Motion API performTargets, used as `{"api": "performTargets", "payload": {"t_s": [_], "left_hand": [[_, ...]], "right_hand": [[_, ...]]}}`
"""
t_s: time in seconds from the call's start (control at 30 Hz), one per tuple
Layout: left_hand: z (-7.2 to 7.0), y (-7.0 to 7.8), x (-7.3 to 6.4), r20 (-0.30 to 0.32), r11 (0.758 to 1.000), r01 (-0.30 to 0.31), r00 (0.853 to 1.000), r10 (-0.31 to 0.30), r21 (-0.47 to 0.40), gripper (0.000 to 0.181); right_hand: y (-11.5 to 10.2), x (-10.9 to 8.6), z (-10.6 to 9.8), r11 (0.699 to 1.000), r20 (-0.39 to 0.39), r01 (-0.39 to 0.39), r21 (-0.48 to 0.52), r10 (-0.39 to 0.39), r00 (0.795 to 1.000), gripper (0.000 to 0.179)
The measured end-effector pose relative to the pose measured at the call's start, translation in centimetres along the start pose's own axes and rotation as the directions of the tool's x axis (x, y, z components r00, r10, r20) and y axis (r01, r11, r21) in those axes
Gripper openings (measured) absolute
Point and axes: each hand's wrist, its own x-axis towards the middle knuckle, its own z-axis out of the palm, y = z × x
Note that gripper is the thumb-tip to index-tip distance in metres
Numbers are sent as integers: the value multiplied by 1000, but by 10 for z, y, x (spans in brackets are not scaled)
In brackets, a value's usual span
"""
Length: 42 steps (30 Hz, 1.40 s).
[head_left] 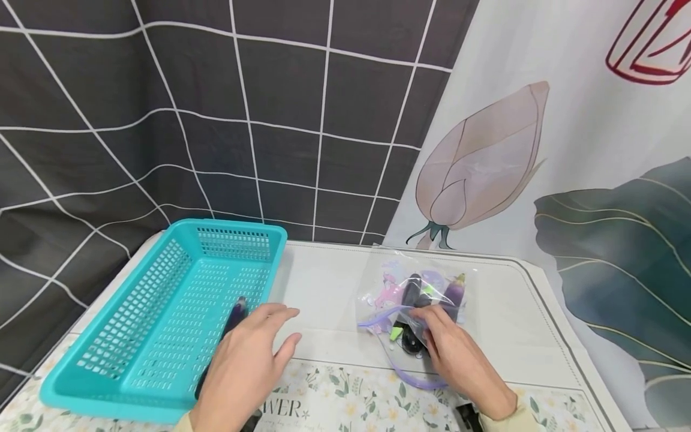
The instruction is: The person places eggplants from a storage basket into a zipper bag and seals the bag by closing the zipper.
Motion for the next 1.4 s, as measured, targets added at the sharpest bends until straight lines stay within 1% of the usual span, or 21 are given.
{"api": "performTargets", "payload": {"t_s": [0.1, 0.2, 0.37, 0.53, 0.7, 0.8, 0.9, 0.97, 1.07, 1.1, 1.17, 1.3, 1.4], "left_hand": [[-5, -3, -3, 30, 1000, 27, 999, -27, -9, 31], [-10, -8, -5, 44, 998, 53, 998, -52, -16, 31], [-18, -19, -7, 73, 995, 96, 993, -96, -1, 33], [-23, -28, -6, 119, 991, 133, 984, -135, 26, 35], [-26, -39, -6, 156, 988, 147, 976, -153, 54, 38], [-28, -45, -6, 205, 983, 158, 963, -174, 92, 40], [-30, -50, -5, 246, 978, 163, 950, -190, 127, 43], [-31, -53, -6, 248, 978, 155, 951, -186, 140, 43], [-33, -58, -5, 229, 979, 133, 959, -166, 152, 43], [-34, -60, -5, 228, 979, 129, 960, -163, 158, 44], [-35, -63, -3, 240, 978, 125, 957, -164, 169, 44], [-38, -70, 2, 286, 972, 124, 941, -179, 200, 46], [-41, -74, 6, 295, 971, 108, 940, -169, 211, 47]], "right_hand": [[1, -1, 0, 1000, -6, 3, -4, -3, 1000, 42], [1, -1, 1, 1000, -10, 4, -5, -4, 1000, 41], [1, -1, 2, 1000, -8, -4, -2, 4, 1000, 41], [0, -1, 2, 1000, -6, -17, -3, 17, 1000, 40], [0, 0, 1, 1000, 5, -30, -3, 30, 1000, 40], [-1, 0, 0, 999, 17, -44, 6, 44, 999, 40], [-1, 0, -1, 998, 25, -53, 12, 53, 998, 40], [-1, 1, -1, 999, 26, -52, 12, 52, 998, 40], [0, 1, -1, 999, 19, -42, 2, 42, 999, 41], [0, 1, -1, 999, 16, -39, 1, 39, 999, 41], [1, 0, 0, 999, 12, -34, -2, 34, 999, 40], [1, 0, 0, 999, 17, -37, -1, 37, 999, 41], [0, 0, -1, 999, 24, -45, -1, 45, 999, 41]]}}
